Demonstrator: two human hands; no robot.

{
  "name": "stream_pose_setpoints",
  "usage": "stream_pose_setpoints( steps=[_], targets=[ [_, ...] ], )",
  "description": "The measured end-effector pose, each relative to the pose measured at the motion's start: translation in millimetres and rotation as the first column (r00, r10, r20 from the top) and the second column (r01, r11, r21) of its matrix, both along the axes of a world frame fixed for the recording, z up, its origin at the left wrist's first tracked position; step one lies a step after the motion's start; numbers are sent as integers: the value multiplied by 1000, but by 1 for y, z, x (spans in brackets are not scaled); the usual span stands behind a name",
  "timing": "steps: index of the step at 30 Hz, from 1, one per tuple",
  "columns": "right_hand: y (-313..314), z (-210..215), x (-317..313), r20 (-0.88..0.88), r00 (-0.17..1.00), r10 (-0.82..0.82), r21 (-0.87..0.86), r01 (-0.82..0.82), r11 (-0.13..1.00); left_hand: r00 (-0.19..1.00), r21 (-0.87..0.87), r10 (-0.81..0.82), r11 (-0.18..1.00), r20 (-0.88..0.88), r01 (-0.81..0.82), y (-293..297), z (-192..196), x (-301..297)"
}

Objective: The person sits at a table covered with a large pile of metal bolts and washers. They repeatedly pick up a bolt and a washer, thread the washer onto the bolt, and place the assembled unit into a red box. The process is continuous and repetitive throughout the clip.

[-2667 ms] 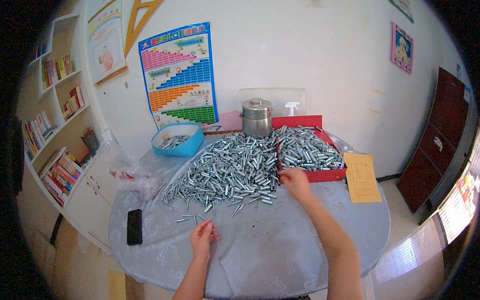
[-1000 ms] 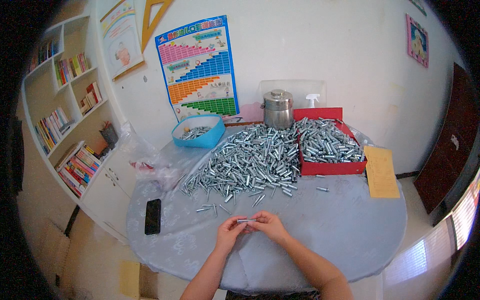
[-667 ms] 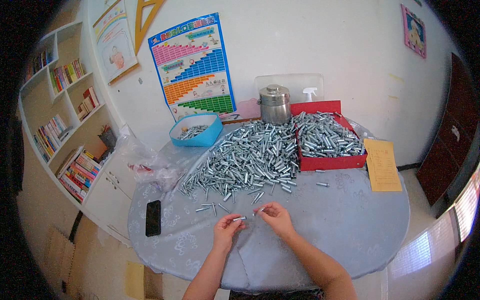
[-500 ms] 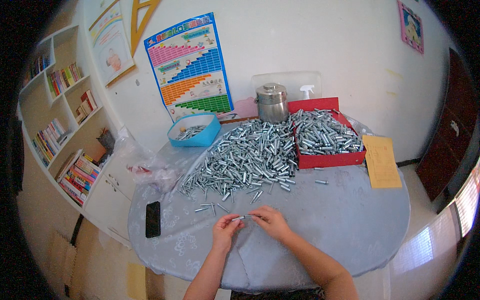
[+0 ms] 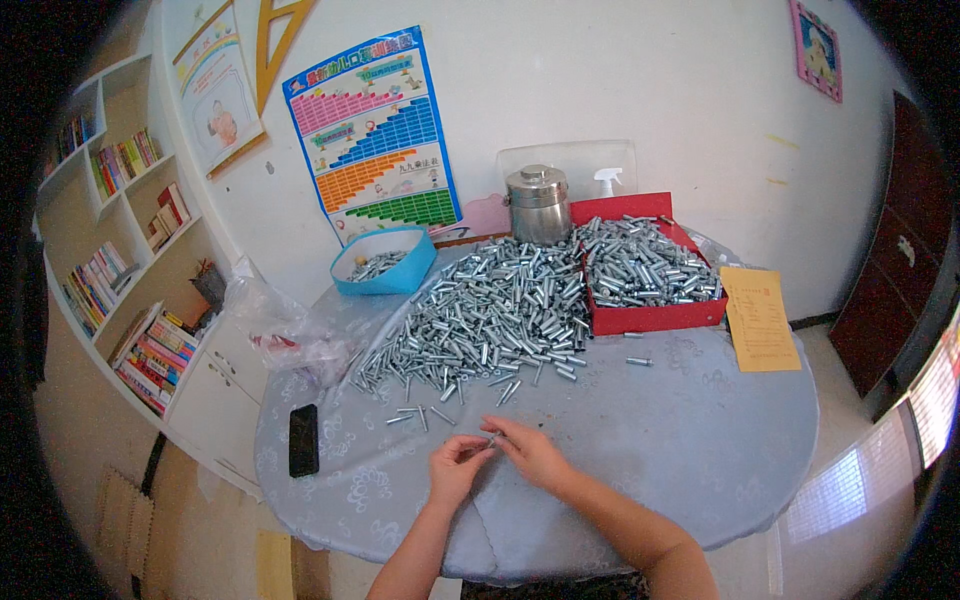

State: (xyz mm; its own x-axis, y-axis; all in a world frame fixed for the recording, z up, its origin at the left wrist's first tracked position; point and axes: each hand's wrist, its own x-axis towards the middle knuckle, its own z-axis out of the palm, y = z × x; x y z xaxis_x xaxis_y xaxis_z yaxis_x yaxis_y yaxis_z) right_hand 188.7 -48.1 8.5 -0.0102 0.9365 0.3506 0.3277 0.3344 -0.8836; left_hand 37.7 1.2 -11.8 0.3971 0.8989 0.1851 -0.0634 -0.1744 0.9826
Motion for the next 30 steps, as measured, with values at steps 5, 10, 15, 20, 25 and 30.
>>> stream_pose_setpoints(
  steps=[5, 10, 15, 20, 25, 30],
  targets=[
    [-2, 1, -9, 137, 987, 83, -31, -80, 996, 998, 63, -1, 998, 61, -3, -3, -7, 3],
    [1, -2, -7, 308, 951, 42, 79, -69, 994, 997, 90, 23, 996, 71, -30, -6, -6, 6],
    [6, 1, 14, 237, 957, -167, 47, 161, 986, 986, 39, 157, 986, 56, -160, 4, -1, 0],
    [15, -6, 61, 376, 848, -372, 29, 391, 920, 930, -128, 228, 972, 290, -198, 13, -4, -3],
    [48, -3, 81, 509, 771, -383, 115, 380, 918, 927, -175, 226, 968, 299, -179, 16, -3, -1],
    [106, -6, 67, 561, 743, -365, 263, 258, 930, 924, -223, 246, 957, 294, -184, 19, -7, -5]
  ],
)
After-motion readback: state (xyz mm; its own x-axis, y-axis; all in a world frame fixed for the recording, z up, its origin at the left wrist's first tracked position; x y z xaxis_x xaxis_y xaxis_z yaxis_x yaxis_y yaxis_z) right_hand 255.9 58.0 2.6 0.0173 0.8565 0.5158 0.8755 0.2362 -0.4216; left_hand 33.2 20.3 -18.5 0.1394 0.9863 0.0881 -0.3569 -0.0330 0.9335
